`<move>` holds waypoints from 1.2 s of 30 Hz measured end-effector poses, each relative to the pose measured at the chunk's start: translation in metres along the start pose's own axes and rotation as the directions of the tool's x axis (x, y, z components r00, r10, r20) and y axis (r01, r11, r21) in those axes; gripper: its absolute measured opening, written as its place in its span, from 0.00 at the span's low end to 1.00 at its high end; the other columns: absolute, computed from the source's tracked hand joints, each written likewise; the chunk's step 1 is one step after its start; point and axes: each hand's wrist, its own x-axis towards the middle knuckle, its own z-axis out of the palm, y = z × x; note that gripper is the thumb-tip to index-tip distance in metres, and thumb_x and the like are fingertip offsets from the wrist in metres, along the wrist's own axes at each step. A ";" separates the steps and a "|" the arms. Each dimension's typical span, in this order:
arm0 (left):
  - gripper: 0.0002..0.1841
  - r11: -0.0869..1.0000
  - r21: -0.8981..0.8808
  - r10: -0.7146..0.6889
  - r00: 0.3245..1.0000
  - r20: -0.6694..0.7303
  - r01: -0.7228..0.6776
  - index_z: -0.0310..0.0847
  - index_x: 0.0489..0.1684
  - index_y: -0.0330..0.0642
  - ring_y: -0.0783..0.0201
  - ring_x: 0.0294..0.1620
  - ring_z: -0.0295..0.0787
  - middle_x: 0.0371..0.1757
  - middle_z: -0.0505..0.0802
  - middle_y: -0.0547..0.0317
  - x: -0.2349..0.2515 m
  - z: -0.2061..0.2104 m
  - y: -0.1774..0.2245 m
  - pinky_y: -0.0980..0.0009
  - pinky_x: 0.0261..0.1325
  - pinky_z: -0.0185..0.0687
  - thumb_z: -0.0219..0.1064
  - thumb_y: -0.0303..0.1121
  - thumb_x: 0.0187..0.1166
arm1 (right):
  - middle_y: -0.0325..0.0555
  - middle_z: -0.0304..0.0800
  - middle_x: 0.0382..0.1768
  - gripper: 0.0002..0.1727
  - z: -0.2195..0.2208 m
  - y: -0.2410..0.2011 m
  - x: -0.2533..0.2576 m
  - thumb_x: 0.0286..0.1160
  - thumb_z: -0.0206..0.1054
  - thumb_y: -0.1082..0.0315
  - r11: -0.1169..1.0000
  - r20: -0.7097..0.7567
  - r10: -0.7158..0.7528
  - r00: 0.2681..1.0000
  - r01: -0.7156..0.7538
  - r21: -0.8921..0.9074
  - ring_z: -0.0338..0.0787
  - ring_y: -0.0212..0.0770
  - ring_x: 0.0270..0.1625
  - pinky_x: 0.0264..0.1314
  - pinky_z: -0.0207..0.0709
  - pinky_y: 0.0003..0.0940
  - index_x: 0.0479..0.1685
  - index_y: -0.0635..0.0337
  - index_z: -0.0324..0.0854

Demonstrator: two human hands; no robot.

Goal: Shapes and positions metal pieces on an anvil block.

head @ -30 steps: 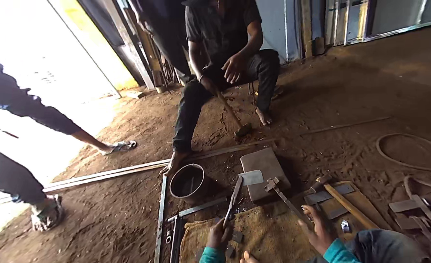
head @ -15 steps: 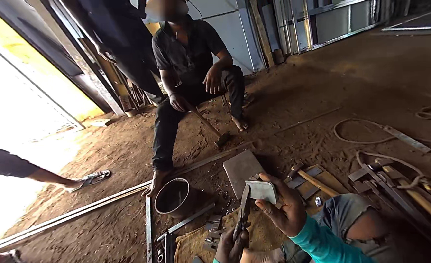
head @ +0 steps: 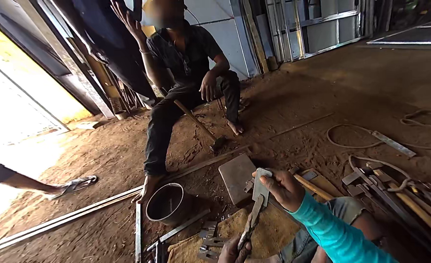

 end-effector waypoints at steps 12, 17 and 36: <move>0.30 0.279 0.561 -0.810 0.505 -0.297 0.779 0.82 0.75 0.45 0.36 0.67 0.89 0.62 0.93 0.37 0.013 -0.066 -0.083 0.33 0.72 0.77 0.52 0.59 0.91 | 0.67 0.83 0.69 0.40 0.008 0.211 -0.068 0.84 0.63 0.45 0.464 0.093 0.839 0.535 -0.618 -0.634 0.84 0.61 0.73 0.80 0.71 0.58 0.86 0.66 0.64; 0.30 0.173 0.556 -0.908 0.350 -0.229 0.813 0.82 0.74 0.42 0.37 0.73 0.85 0.68 0.90 0.37 0.011 -0.071 -0.117 0.35 0.77 0.74 0.55 0.59 0.90 | 0.49 0.81 0.32 0.22 -0.006 0.239 -0.132 0.93 0.56 0.58 0.326 0.126 0.945 0.301 -0.856 -0.402 0.82 0.41 0.28 0.34 0.80 0.37 0.68 0.68 0.77; 0.33 -0.011 0.517 -0.952 0.149 -0.267 0.856 0.83 0.69 0.35 0.40 0.78 0.81 0.72 0.88 0.36 0.008 -0.063 -0.115 0.40 0.80 0.73 0.60 0.60 0.86 | 0.65 0.90 0.50 0.26 0.078 0.203 -0.149 0.95 0.46 0.56 0.363 0.110 0.919 0.379 -0.705 -0.609 0.90 0.59 0.55 0.65 0.78 0.58 0.62 0.69 0.82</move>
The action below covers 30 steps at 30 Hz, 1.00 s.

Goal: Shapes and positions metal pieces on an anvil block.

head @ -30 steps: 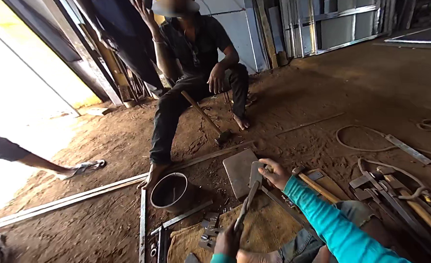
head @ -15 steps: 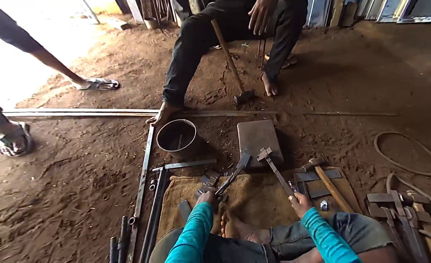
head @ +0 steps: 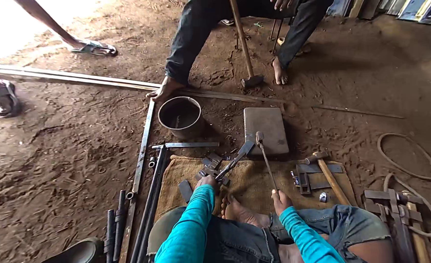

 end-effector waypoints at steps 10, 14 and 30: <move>0.33 0.999 -0.035 -0.014 1.000 -0.026 0.013 0.85 0.65 0.35 0.41 0.77 0.83 0.71 0.88 0.38 0.004 0.004 0.002 0.40 0.77 0.76 0.62 0.60 0.84 | 0.40 0.69 0.20 0.28 0.015 0.009 0.009 0.97 0.38 0.54 0.967 -0.013 -0.047 0.999 0.049 0.248 0.71 0.38 0.22 0.32 0.72 0.38 0.39 0.64 0.78; 0.32 0.999 -0.045 -0.004 1.000 -0.030 0.003 0.86 0.65 0.37 0.42 0.77 0.83 0.71 0.89 0.39 0.004 0.005 0.001 0.40 0.77 0.77 0.62 0.59 0.84 | 0.40 0.68 0.19 0.28 0.014 0.008 0.010 0.97 0.38 0.54 0.969 -0.005 -0.046 0.999 0.046 0.242 0.71 0.37 0.21 0.30 0.71 0.37 0.37 0.64 0.78; 0.31 0.999 -0.036 -0.007 1.000 -0.025 0.007 0.86 0.65 0.37 0.43 0.76 0.84 0.70 0.89 0.39 0.004 0.002 0.001 0.40 0.76 0.77 0.63 0.59 0.83 | 0.38 0.68 0.19 0.29 0.015 0.013 0.013 0.97 0.38 0.53 0.975 0.005 -0.036 0.999 0.035 0.220 0.70 0.36 0.20 0.29 0.70 0.37 0.39 0.64 0.78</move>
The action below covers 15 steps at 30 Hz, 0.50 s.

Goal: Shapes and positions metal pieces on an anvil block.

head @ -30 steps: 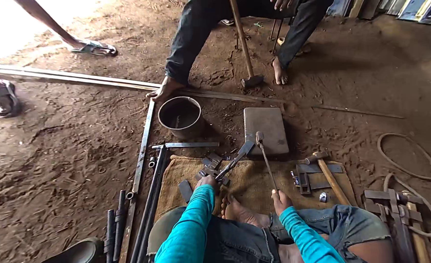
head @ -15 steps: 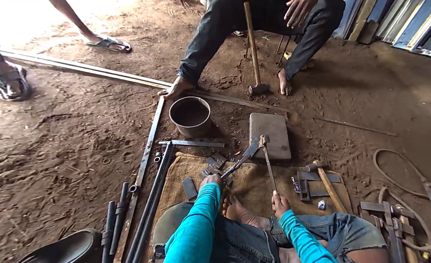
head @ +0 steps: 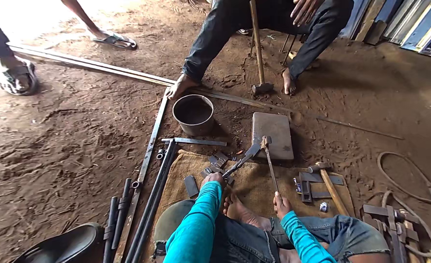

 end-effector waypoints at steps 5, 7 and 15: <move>0.30 1.000 -0.004 -0.004 1.000 -0.004 0.004 0.87 0.63 0.38 0.44 0.75 0.85 0.69 0.90 0.40 0.001 0.001 0.000 0.40 0.75 0.78 0.63 0.58 0.83 | 0.37 0.67 0.17 0.28 0.000 0.002 0.002 0.97 0.38 0.53 1.000 0.005 -0.001 1.000 0.001 0.008 0.69 0.35 0.19 0.28 0.69 0.35 0.36 0.62 0.77; 0.31 1.000 0.002 0.002 1.000 0.000 -0.002 0.87 0.63 0.38 0.44 0.76 0.85 0.70 0.90 0.40 0.001 0.000 -0.001 0.40 0.75 0.78 0.63 0.59 0.83 | 0.38 0.67 0.17 0.28 -0.001 0.001 0.002 0.97 0.39 0.54 1.000 0.001 -0.003 1.000 0.003 0.002 0.70 0.36 0.19 0.28 0.70 0.36 0.36 0.62 0.78; 0.32 1.000 -0.008 -0.006 1.000 0.000 0.006 0.86 0.64 0.37 0.44 0.77 0.84 0.71 0.89 0.40 -0.001 -0.002 0.000 0.41 0.76 0.77 0.62 0.60 0.83 | 0.39 0.67 0.18 0.29 -0.002 0.001 0.002 0.97 0.39 0.53 1.000 0.004 0.011 1.000 -0.011 -0.021 0.70 0.37 0.20 0.29 0.70 0.36 0.37 0.63 0.78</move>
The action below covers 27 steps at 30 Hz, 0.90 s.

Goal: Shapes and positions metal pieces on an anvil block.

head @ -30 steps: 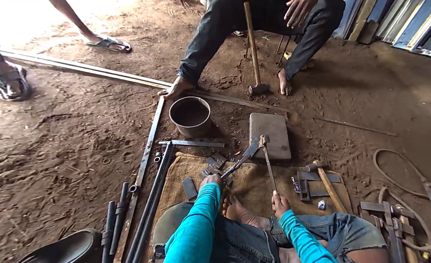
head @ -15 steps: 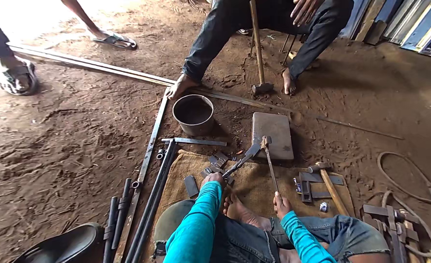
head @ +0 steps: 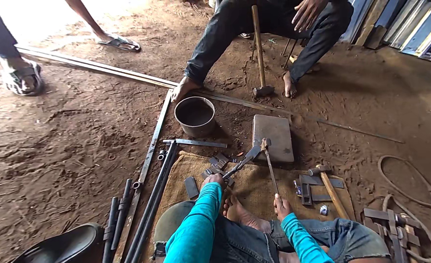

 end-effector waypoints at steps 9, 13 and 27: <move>0.32 1.000 0.004 0.006 1.000 0.000 -0.006 0.87 0.64 0.38 0.44 0.77 0.84 0.71 0.89 0.41 0.000 0.000 -0.001 0.41 0.76 0.77 0.62 0.60 0.83 | 0.42 0.70 0.21 0.29 -0.003 -0.002 0.001 0.97 0.39 0.53 0.997 -0.001 0.009 1.000 -0.009 -0.073 0.73 0.39 0.23 0.32 0.72 0.39 0.38 0.64 0.79; 0.31 1.000 -0.011 0.018 1.000 -0.009 -0.018 0.87 0.64 0.37 0.42 0.77 0.84 0.71 0.89 0.40 0.000 0.001 -0.002 0.39 0.77 0.77 0.63 0.59 0.83 | 0.48 0.75 0.24 0.30 -0.002 -0.003 0.002 0.97 0.39 0.53 0.993 0.000 0.009 1.000 -0.009 -0.116 0.77 0.44 0.26 0.37 0.75 0.44 0.41 0.68 0.80; 0.28 1.000 -0.026 -0.003 1.000 0.002 0.003 0.87 0.63 0.39 0.44 0.77 0.83 0.71 0.89 0.42 -0.003 -0.002 0.000 0.38 0.75 0.77 0.67 0.56 0.80 | 0.42 0.69 0.18 0.31 0.002 0.003 0.007 0.97 0.39 0.52 0.997 -0.016 0.018 1.000 -0.019 -0.072 0.72 0.39 0.21 0.30 0.71 0.40 0.32 0.64 0.77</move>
